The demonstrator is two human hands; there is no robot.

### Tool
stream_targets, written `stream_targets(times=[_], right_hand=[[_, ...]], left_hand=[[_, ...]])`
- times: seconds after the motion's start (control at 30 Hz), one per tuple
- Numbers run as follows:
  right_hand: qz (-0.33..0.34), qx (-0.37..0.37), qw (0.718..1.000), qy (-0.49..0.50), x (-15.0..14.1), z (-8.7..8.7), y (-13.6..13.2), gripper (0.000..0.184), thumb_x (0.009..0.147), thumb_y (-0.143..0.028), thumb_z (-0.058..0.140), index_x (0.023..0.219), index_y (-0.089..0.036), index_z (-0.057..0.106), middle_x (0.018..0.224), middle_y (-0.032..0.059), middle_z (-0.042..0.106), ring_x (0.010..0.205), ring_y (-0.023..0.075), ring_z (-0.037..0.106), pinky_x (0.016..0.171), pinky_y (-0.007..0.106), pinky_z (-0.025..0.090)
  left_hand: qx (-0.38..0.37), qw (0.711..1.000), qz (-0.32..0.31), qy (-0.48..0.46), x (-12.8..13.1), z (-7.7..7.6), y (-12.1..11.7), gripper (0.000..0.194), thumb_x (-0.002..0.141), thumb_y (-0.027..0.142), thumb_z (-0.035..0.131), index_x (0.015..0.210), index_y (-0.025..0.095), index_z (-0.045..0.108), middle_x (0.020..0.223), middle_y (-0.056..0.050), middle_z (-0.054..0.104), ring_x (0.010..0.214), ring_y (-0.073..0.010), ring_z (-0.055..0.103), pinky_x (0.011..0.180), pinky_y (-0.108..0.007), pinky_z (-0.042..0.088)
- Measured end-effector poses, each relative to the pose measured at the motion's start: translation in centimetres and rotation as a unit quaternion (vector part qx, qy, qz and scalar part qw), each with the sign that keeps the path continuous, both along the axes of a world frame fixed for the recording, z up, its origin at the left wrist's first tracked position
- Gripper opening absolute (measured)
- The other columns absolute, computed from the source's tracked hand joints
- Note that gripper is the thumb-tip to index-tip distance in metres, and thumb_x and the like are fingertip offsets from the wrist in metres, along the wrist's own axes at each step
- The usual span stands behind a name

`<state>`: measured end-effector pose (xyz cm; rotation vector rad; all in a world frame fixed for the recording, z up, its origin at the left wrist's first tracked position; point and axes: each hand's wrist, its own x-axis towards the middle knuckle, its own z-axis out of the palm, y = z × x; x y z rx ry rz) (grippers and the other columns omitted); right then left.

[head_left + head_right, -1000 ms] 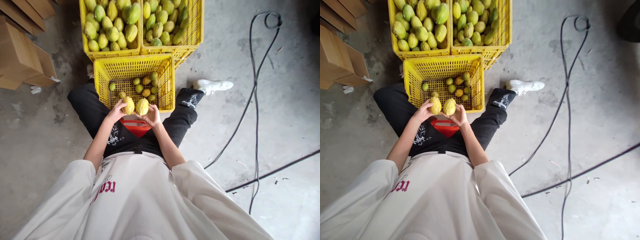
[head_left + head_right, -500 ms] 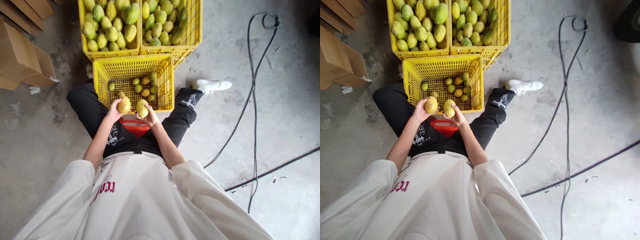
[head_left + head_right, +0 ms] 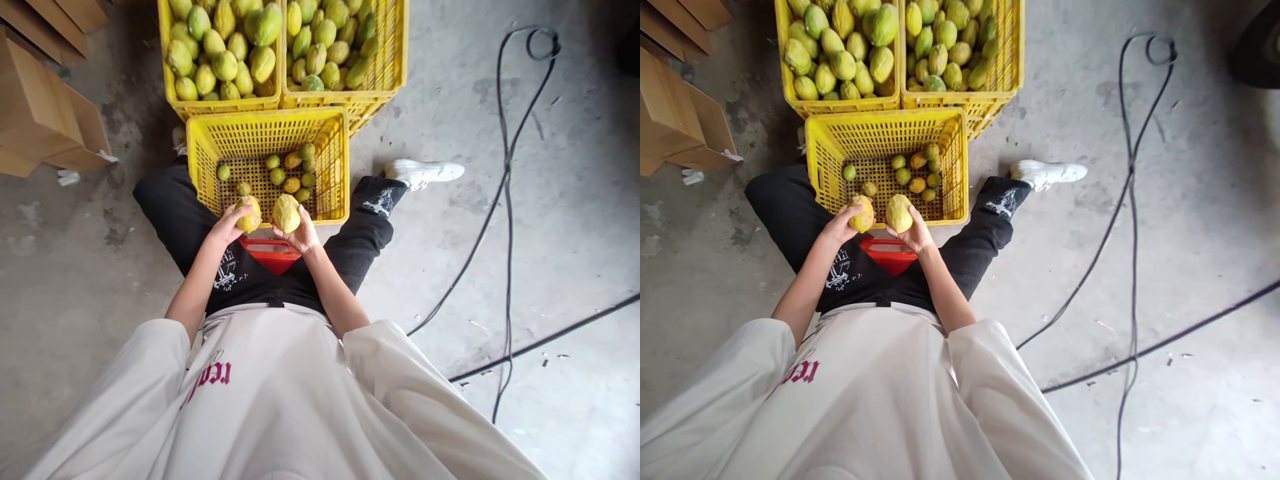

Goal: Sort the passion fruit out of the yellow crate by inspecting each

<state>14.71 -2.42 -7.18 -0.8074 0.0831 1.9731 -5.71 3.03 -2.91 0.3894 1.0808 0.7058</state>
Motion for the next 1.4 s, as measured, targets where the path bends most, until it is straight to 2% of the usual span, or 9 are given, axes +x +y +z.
stream_targets(times=[0.13, 0.27, 0.43, 0.63, 0.77, 0.87, 1.0, 1.23, 1.4], right_hand=[[0.033, -0.001, 0.999, -0.014, -0.2, -0.4, -0.2, 0.033, 0.095, -0.038, 0.070, 0.122, -0.023, 0.061, 0.109, 0.0069, 0.081, 0.103, 0.0242, 0.079, 0.085, 0.038, 0.070], [0.012, 0.010, 1.000, -0.017, -0.3, -0.1, -0.3, 0.044, 0.087, -0.030, 0.074, 0.127, -0.027, 0.055, 0.115, 0.0042, 0.080, 0.101, 0.0251, 0.080, 0.082, 0.042, 0.070], [-0.026, 0.039, 0.999, 0.024, 0.0, 0.8, -0.1, 0.041, 0.085, -0.037, 0.062, 0.124, -0.026, 0.057, 0.112, 0.0064, 0.080, 0.118, 0.0327, 0.077, 0.096, 0.057, 0.068], [-0.015, 0.031, 0.999, -0.012, -0.2, 0.4, 0.0, 0.036, 0.086, -0.036, 0.064, 0.120, -0.025, 0.060, 0.107, 0.0066, 0.081, 0.119, 0.0319, 0.077, 0.099, 0.054, 0.067], [0.015, -0.003, 1.000, -0.025, -0.3, -0.7, 0.1, 0.034, 0.094, -0.048, 0.068, 0.118, -0.024, 0.060, 0.096, 0.0033, 0.081, 0.099, 0.0255, 0.081, 0.081, 0.038, 0.071], [0.016, -0.020, 0.999, -0.028, -0.2, -0.9, 0.1, 0.035, 0.096, -0.051, 0.068, 0.116, -0.023, 0.062, 0.094, 0.0029, 0.080, 0.099, 0.0251, 0.080, 0.076, 0.035, 0.070], [0.002, -0.022, 0.999, -0.037, -0.1, -0.1, 0.1, 0.027, 0.095, -0.041, 0.064, 0.116, -0.023, 0.066, 0.107, 0.0060, 0.080, 0.113, 0.0269, 0.076, 0.086, 0.038, 0.070], [-0.018, -0.014, 1.000, -0.012, -0.2, 1.8, 0.3, 0.033, 0.093, -0.046, 0.058, 0.114, -0.022, 0.066, 0.113, 0.0104, 0.080, 0.124, 0.0336, 0.073, 0.098, 0.054, 0.067], [0.004, -0.011, 1.000, -0.005, -0.4, 2.1, 0.3, 0.033, 0.089, -0.040, 0.055, 0.114, -0.022, 0.065, 0.112, 0.0117, 0.081, 0.126, 0.0345, 0.073, 0.100, 0.056, 0.066]], left_hand=[[-0.038, 0.999, -0.036, -0.006, 0.0, 0.1, 0.0, 0.023, 0.088, 0.030, 0.079, 0.105, 0.018, 0.067, 0.090, -0.004, 0.077, 0.089, -0.0221, 0.080, 0.084, -0.034, 0.066], [-0.075, 0.996, -0.037, -0.026, -0.3, 0.3, 0.3, 0.031, 0.099, 0.048, 0.061, 0.104, 0.018, 0.069, 0.091, -0.009, 0.078, 0.108, -0.0303, 0.080, 0.093, -0.042, 0.067], [-0.055, 0.998, -0.006, -0.025, -0.3, 0.6, 0.5, 0.021, 0.098, 0.033, 0.056, 0.106, 0.019, 0.069, 0.100, -0.008, 0.080, 0.122, -0.0284, 0.077, 0.099, -0.038, 0.065], [-0.038, 0.998, -0.043, 0.005, -0.3, 0.4, 0.2, 0.018, 0.099, 0.034, 0.066, 0.108, 0.019, 0.069, 0.093, -0.005, 0.078, 0.101, -0.0223, 0.080, 0.084, -0.030, 0.066], [-0.049, 0.994, -0.097, 0.002, -0.4, 0.3, -0.2, 0.015, 0.096, 0.031, 0.070, 0.103, 0.018, 0.069, 0.083, -0.002, 0.075, 0.079, -0.0183, 0.077, 0.074, -0.029, 0.065], [-0.045, 0.992, -0.116, -0.011, -0.2, 0.3, -0.3, 0.015, 0.093, 0.028, 0.074, 0.101, 0.016, 0.070, 0.080, -0.003, 0.076, 0.072, -0.0183, 0.077, 0.074, -0.030, 0.066], [-0.058, 0.995, -0.074, -0.014, -0.1, 0.3, 0.0, 0.021, 0.097, 0.038, 0.069, 0.101, 0.017, 0.071, 0.084, -0.006, 0.078, 0.072, -0.0195, 0.078, 0.073, -0.031, 0.067], [-0.055, 0.997, 0.049, -0.012, -0.5, 0.7, 0.5, 0.029, 0.098, 0.039, 0.053, 0.109, 0.019, 0.071, 0.094, -0.009, 0.081, 0.117, -0.0318, 0.079, 0.097, -0.045, 0.067], [-0.070, 0.996, 0.050, -0.001, -0.1, 0.8, 0.3, 0.016, 0.099, 0.036, 0.064, 0.105, 0.021, 0.065, 0.088, -0.003, 0.077, 0.102, -0.0262, 0.082, 0.094, -0.039, 0.068]])
